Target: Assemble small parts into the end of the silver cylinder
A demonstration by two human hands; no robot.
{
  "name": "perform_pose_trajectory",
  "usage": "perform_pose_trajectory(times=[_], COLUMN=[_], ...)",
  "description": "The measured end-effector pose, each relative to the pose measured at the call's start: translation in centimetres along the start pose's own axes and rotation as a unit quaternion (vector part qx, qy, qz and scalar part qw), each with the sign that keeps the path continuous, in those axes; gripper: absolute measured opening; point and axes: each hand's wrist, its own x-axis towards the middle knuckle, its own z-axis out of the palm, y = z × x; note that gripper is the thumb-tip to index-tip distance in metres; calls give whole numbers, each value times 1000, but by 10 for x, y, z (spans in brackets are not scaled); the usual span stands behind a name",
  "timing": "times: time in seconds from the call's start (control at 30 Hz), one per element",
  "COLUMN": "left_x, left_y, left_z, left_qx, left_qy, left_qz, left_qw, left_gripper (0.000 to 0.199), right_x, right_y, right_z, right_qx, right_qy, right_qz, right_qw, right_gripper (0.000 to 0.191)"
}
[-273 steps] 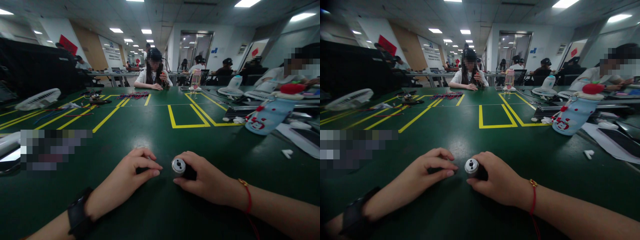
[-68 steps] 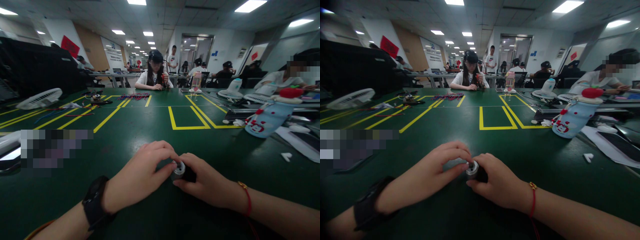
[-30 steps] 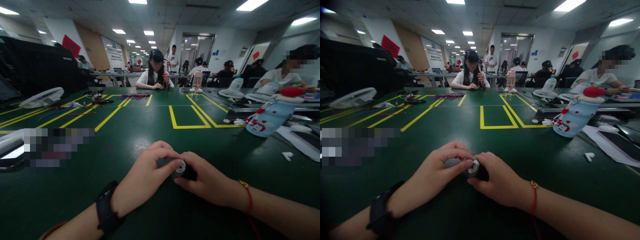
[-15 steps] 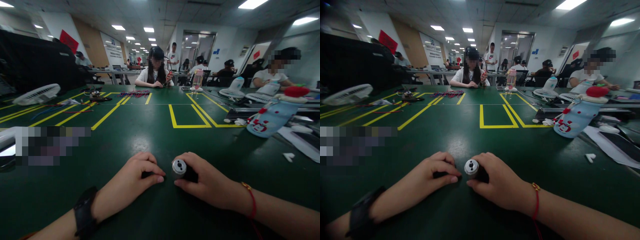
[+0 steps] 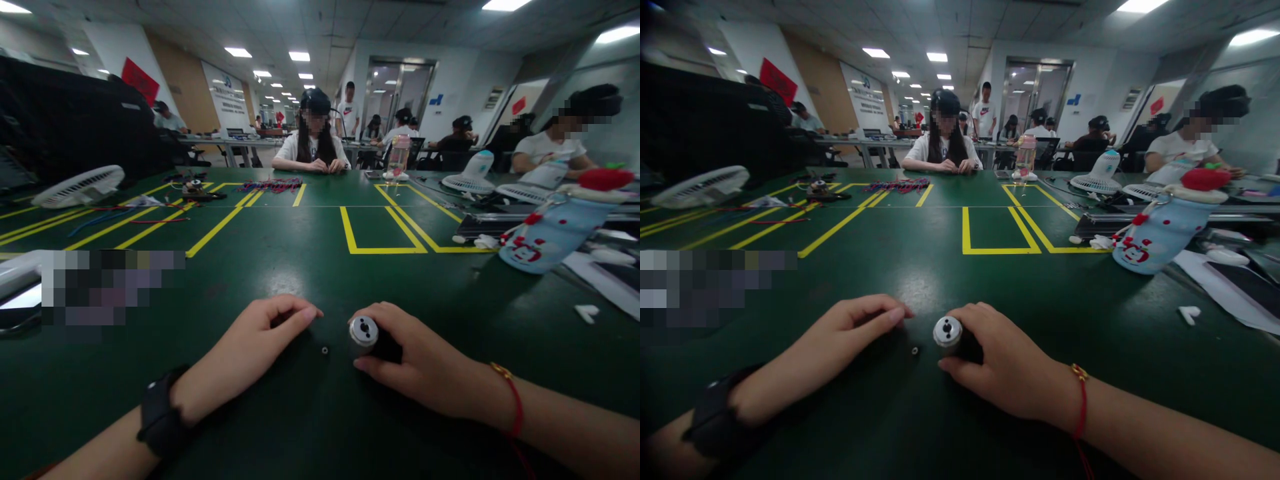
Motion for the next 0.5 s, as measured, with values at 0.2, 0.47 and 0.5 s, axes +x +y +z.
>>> perform_pose_trajectory(times=[0.2, 0.47, 0.5], left_x=[4, 7, 7], left_y=[-9, -13, -13], left_z=[-8, -17, -17], left_qx=[-272, -337, -334], left_qy=[116, 118, 119], left_qz=[-69, -75, -74], left_qw=[953, 931, 932], left_gripper=[15, 17, 17], right_x=[0, -1, 0], right_y=[0, 0, -1], right_z=[0, -1, -1], right_qx=[4, 5, 5], right_qy=[-1, -3, -4], right_qz=[1, 5, 5], right_qw=[1000, 1000, 1000], right_gripper=[30, 29, 29])
